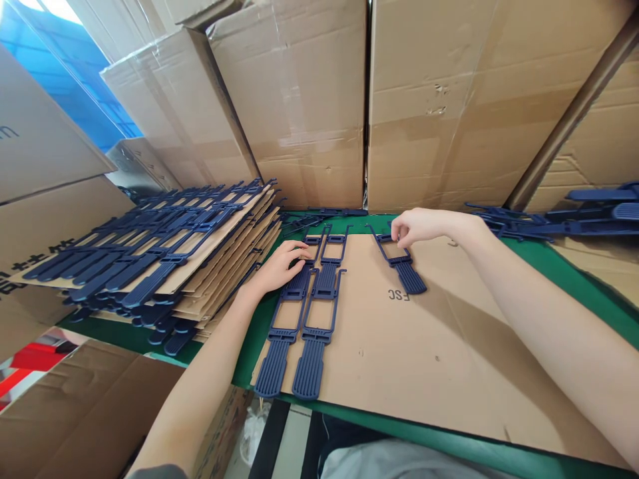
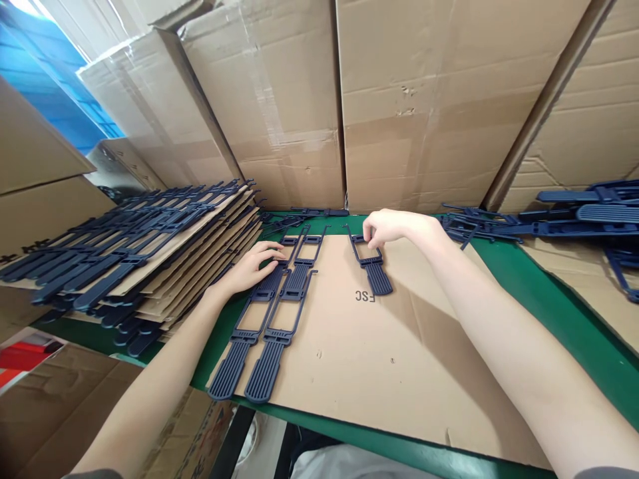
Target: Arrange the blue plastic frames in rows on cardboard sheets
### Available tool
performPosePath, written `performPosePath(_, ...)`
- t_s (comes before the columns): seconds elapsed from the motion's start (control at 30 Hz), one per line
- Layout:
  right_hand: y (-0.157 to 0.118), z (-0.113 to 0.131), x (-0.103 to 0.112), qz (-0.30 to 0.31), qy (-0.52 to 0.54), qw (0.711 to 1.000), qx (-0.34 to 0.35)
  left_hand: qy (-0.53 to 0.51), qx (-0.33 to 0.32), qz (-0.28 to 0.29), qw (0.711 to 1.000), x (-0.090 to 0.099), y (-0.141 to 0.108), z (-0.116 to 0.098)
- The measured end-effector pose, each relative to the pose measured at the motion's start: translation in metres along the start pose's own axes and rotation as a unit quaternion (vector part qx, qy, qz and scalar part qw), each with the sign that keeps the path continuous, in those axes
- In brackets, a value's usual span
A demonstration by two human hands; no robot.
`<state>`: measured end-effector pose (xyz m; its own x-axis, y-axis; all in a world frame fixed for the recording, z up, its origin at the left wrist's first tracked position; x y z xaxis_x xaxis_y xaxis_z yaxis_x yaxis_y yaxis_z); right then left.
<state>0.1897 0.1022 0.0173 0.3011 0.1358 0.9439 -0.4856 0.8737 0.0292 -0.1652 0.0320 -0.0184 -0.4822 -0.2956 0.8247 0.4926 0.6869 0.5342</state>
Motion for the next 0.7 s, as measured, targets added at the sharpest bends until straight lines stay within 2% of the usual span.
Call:
performPosePath(0.07,0.001,0.007,-0.01,0.078,0.03,0.996,-0.024,0.0,0.0,0.0,1.0,0.0,0.0,-0.001)
performPosePath(0.13,0.003,0.015,-0.02,0.117,0.071,0.99,-0.026,0.001,0.0,0.001,1.0,0.001,0.001,-0.001)
performPosePath(0.3,0.01,0.035,-0.039,0.075,0.103,0.988,0.082,0.0,0.0,0.005,1.0,0.001,0.001,-0.001)
performPosePath(0.37,0.011,0.042,-0.041,0.058,0.101,0.988,0.106,-0.001,0.0,0.006,1.0,0.0,0.001,0.0)
performPosePath(0.7,0.008,0.053,-0.038,0.004,0.07,0.99,0.119,-0.006,0.021,-0.001,1.0,0.0,0.0,-0.003)
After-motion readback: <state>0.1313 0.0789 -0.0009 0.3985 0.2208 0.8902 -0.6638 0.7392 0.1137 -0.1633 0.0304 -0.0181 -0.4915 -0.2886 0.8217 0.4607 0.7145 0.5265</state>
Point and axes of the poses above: each hand's wrist, its own y-axis towards the middle knuckle, its own x-axis out of the back of the hand, z = x × y, the point moved 1 cm from there along y, towards the middle knuckle, and after that the axes turned 15 degrees about -z, right-handed, at the moved point
